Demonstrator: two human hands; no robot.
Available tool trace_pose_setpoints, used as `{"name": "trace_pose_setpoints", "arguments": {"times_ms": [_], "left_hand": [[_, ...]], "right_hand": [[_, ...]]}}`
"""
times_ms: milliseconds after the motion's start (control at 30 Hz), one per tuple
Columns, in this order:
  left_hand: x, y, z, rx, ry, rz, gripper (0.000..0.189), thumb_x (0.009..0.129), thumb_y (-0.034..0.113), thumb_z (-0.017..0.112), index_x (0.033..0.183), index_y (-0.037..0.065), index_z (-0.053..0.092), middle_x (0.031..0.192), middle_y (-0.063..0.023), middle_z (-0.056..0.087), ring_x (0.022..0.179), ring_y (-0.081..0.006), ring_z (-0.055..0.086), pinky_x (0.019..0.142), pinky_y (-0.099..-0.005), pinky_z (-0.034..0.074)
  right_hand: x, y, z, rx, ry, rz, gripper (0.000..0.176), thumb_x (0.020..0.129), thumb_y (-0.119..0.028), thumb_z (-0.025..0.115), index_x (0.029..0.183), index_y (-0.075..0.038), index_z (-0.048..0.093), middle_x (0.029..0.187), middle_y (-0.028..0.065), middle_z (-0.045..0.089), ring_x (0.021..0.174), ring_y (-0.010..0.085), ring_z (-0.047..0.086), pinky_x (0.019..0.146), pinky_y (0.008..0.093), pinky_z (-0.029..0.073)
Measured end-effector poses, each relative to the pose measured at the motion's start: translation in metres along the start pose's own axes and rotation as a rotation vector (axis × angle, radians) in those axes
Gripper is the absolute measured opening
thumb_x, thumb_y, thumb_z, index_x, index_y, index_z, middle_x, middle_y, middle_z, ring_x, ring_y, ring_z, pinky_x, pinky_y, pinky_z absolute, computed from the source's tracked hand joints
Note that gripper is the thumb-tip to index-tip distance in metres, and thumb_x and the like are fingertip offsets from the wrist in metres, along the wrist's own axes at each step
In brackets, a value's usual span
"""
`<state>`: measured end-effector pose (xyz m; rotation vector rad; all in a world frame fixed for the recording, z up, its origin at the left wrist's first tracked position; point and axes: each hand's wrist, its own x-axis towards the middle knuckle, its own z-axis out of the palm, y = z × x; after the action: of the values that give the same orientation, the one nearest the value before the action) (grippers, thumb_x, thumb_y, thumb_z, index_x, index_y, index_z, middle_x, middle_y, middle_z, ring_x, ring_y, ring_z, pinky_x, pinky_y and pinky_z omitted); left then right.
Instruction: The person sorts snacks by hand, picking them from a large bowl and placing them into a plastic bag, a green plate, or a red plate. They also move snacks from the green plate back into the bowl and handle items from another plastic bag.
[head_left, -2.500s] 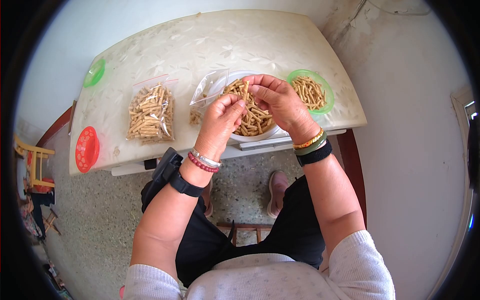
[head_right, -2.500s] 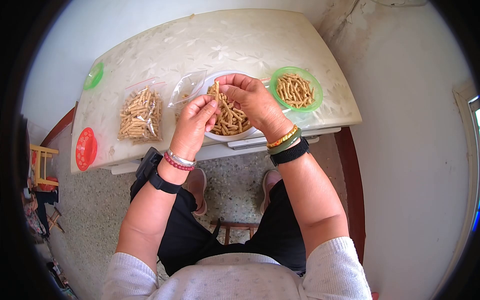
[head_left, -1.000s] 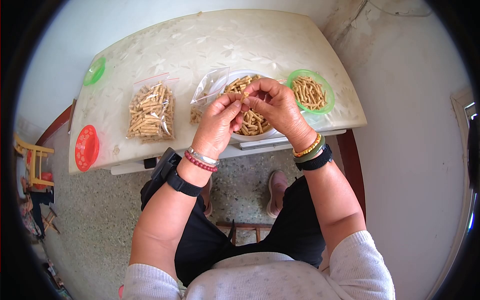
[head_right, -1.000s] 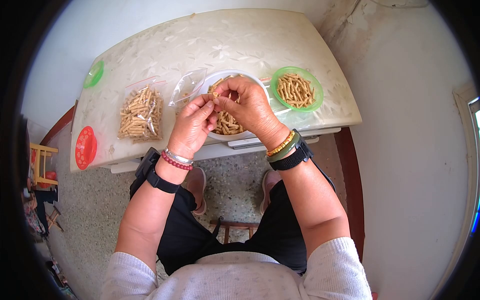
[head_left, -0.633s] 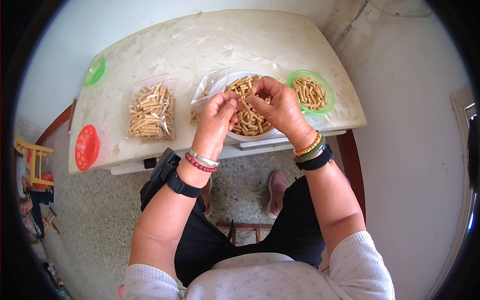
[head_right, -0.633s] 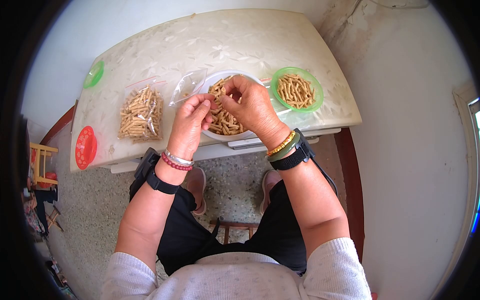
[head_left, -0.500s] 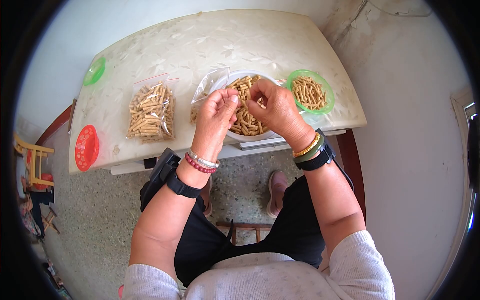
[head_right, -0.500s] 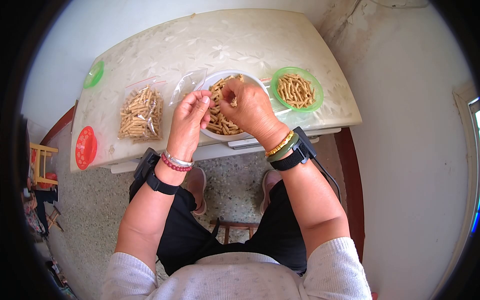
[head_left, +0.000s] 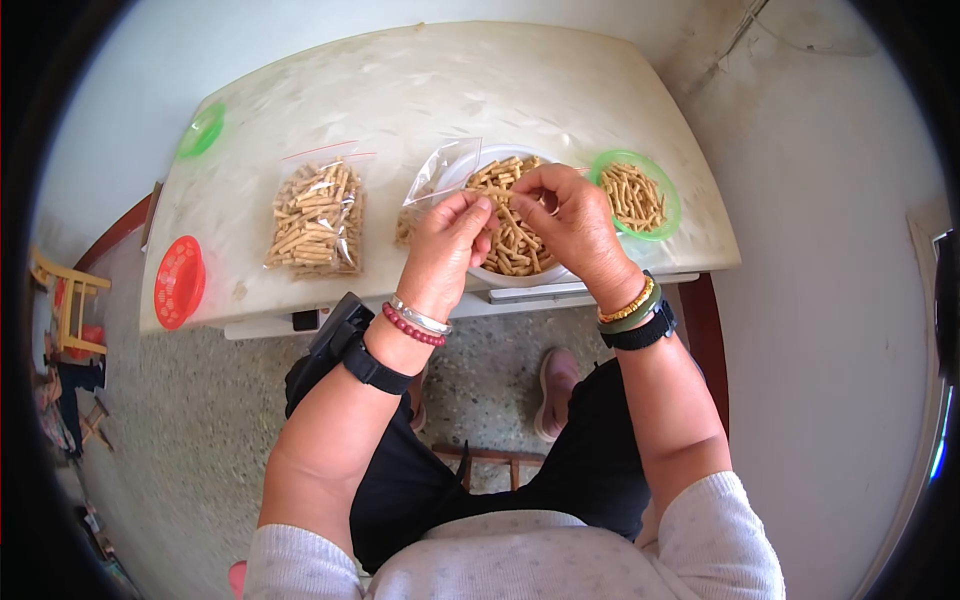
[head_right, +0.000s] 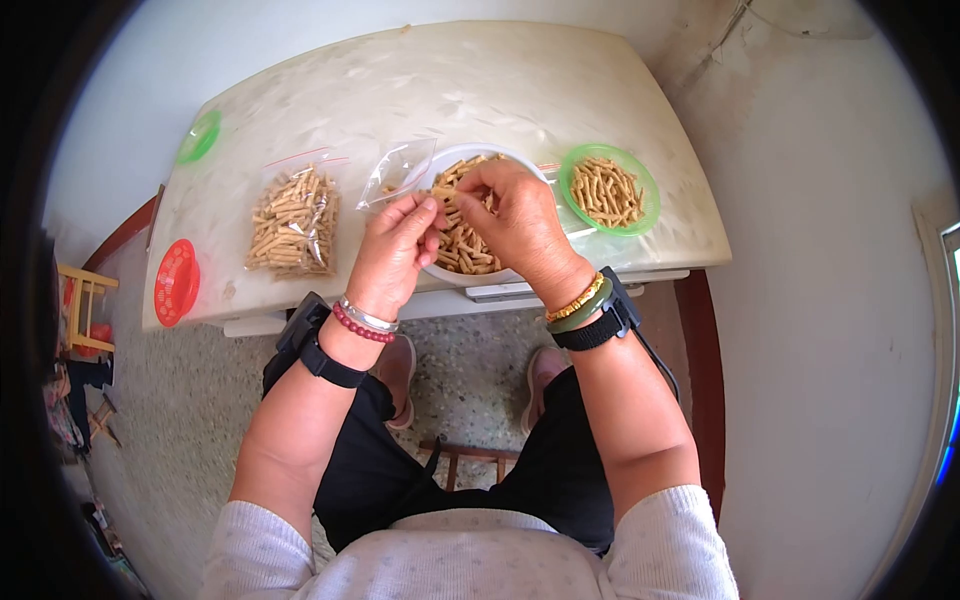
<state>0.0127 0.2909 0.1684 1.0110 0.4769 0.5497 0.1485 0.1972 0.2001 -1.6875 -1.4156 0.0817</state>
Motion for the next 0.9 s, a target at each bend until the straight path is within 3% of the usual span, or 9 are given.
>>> {"name": "trace_pose_setpoints", "arguments": {"times_ms": [67,133,167,333,467,667,833,900], "left_hand": [[0.001,-0.005,-0.001,0.091,-0.005,-0.029,0.012,0.092,0.015,0.057,0.091,0.003,0.060,0.076,0.0007,0.058,0.063,-0.0059,0.050,0.054,-0.0201,0.040],[0.005,-0.015,0.003,0.746,-0.110,0.297,0.012,0.090,0.010,0.058,0.092,0.000,0.062,0.081,-0.0036,0.064,0.067,-0.0095,0.056,0.062,-0.0240,0.046],[-0.001,-0.013,0.006,0.843,-0.127,0.267,0.013,0.087,0.007,0.058,0.095,-0.002,0.063,0.082,-0.0082,0.067,0.071,-0.0113,0.060,0.067,-0.0265,0.048],[-0.005,-0.019,0.009,0.866,-0.183,0.286,0.013,0.086,0.007,0.059,0.094,-0.002,0.064,0.076,-0.0113,0.067,0.070,-0.0122,0.062,0.066,-0.0286,0.048],[-0.006,-0.014,0.006,0.859,-0.180,0.339,0.014,0.086,0.008,0.058,0.093,-0.002,0.064,0.078,-0.0143,0.067,0.070,-0.0164,0.064,0.065,-0.0308,0.049],[-0.015,-0.008,0.005,1.055,-0.342,0.327,0.010,0.083,0.008,0.058,0.087,0.000,0.063,0.077,-0.0131,0.066,0.070,-0.0261,0.065,0.066,-0.0330,0.050],[-0.024,-0.016,0.009,0.989,-0.675,0.283,0.010,0.083,0.011,0.057,0.084,0.003,0.061,0.077,-0.0128,0.065,0.075,-0.0283,0.064,0.067,-0.0366,0.049],[-0.028,-0.019,0.011,1.033,-0.721,0.292,0.010,0.083,0.011,0.057,0.084,0.003,0.061,0.077,-0.0128,0.064,0.074,-0.0292,0.063,0.067,-0.0368,0.049]], "right_hand": [[0.002,0.005,0.006,0.188,0.137,0.176,0.013,0.076,-0.011,0.070,0.086,-0.003,0.066,0.072,0.0081,0.061,0.062,0.0187,0.057,0.057,0.0296,0.046],[0.007,0.004,0.006,0.173,0.113,0.184,0.015,0.077,-0.012,0.071,0.090,-0.004,0.067,0.072,0.0073,0.061,0.061,0.0155,0.056,0.056,0.0280,0.046],[0.010,0.000,0.008,0.113,0.142,0.152,0.014,0.077,-0.012,0.071,0.088,-0.005,0.067,0.072,0.0073,0.061,0.061,0.0161,0.057,0.056,0.0282,0.046],[0.031,-0.014,0.024,-0.125,0.191,-0.082,0.011,0.074,-0.008,0.069,0.085,-0.008,0.068,0.075,0.0090,0.063,0.065,0.0258,0.061,0.061,0.0347,0.049],[0.042,-0.016,0.038,-0.045,0.147,-0.095,0.016,0.074,-0.004,0.066,0.090,-0.009,0.068,0.078,0.0111,0.064,0.072,0.0297,0.062,0.066,0.0386,0.050],[0.035,0.011,0.012,-0.025,0.204,0.079,0.013,0.081,-0.005,0.060,0.091,-0.007,0.068,0.083,0.0153,0.066,0.071,0.0304,0.064,0.065,0.0352,0.051],[0.016,0.049,-0.009,-0.278,-0.023,0.160,0.011,0.079,-0.015,0.062,0.085,-0.008,0.069,0.075,0.0145,0.066,0.071,0.0302,0.065,0.065,0.0382,0.052],[0.007,0.060,-0.005,-0.323,-0.095,0.187,0.011,0.079,-0.016,0.064,0.083,-0.008,0.069,0.075,0.0142,0.066,0.071,0.0304,0.065,0.065,0.0387,0.052]]}}
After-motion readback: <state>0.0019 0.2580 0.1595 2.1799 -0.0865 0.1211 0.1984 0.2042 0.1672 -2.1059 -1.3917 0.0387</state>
